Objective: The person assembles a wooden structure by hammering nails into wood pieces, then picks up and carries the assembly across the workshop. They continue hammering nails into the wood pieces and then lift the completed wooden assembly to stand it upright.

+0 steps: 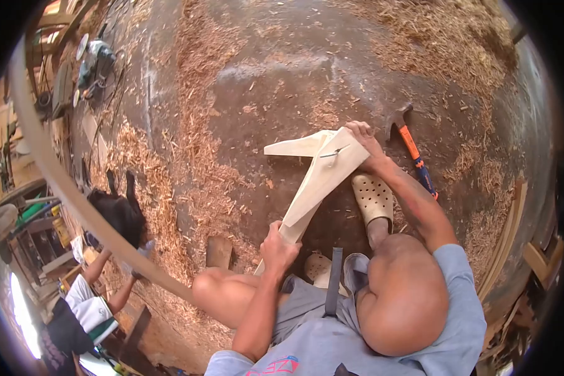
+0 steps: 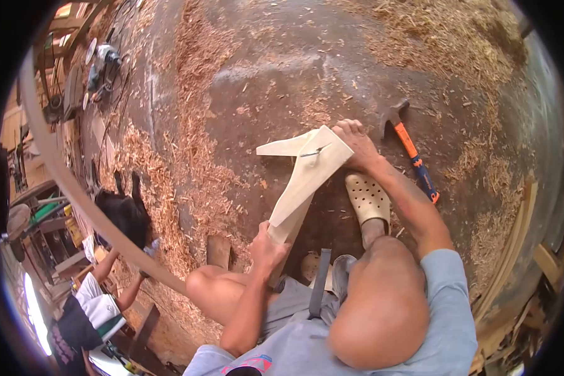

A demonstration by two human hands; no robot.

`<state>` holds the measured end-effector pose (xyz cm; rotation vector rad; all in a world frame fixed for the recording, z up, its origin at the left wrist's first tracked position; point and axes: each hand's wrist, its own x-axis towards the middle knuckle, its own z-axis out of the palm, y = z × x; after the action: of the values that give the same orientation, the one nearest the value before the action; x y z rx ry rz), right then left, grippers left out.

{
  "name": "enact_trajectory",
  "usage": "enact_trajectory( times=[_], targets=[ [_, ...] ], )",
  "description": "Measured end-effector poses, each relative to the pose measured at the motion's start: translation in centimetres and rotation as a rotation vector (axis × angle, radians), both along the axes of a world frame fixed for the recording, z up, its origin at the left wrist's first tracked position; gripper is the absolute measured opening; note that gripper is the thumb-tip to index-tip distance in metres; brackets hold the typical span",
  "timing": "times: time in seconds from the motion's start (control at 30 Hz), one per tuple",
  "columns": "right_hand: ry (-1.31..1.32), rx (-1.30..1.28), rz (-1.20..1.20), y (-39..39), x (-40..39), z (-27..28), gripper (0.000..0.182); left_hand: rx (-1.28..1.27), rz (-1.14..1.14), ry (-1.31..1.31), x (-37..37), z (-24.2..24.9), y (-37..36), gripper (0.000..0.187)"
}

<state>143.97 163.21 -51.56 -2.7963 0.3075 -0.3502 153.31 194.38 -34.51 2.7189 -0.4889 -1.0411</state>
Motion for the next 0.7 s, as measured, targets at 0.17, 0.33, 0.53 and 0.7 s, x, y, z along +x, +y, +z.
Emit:
enact_trajectory(
  times=[0.17,0.33,0.53,0.7],
  targets=[
    [0.301,0.336,-0.152,-0.9,-1.6,5.3,0.066,-0.007,-0.004,0.026,0.5,-0.1,-0.1,0.06],
    [-0.112,0.57,-0.461,-2.1,-2.1,13.2,0.042,-0.051,-0.02,0.023,0.5,-0.8,0.6,0.065],
    [-0.038,0.55,-0.014,-0.8,2.7,19.3,0.029,-0.075,-0.007,0.043,-0.3,-1.3,1.0,0.074],
    [0.102,0.669,0.081,-0.1,3.7,16.2,0.034,-0.479,-0.15,0.091,2.2,1.1,-2.1,0.116]
  ],
)
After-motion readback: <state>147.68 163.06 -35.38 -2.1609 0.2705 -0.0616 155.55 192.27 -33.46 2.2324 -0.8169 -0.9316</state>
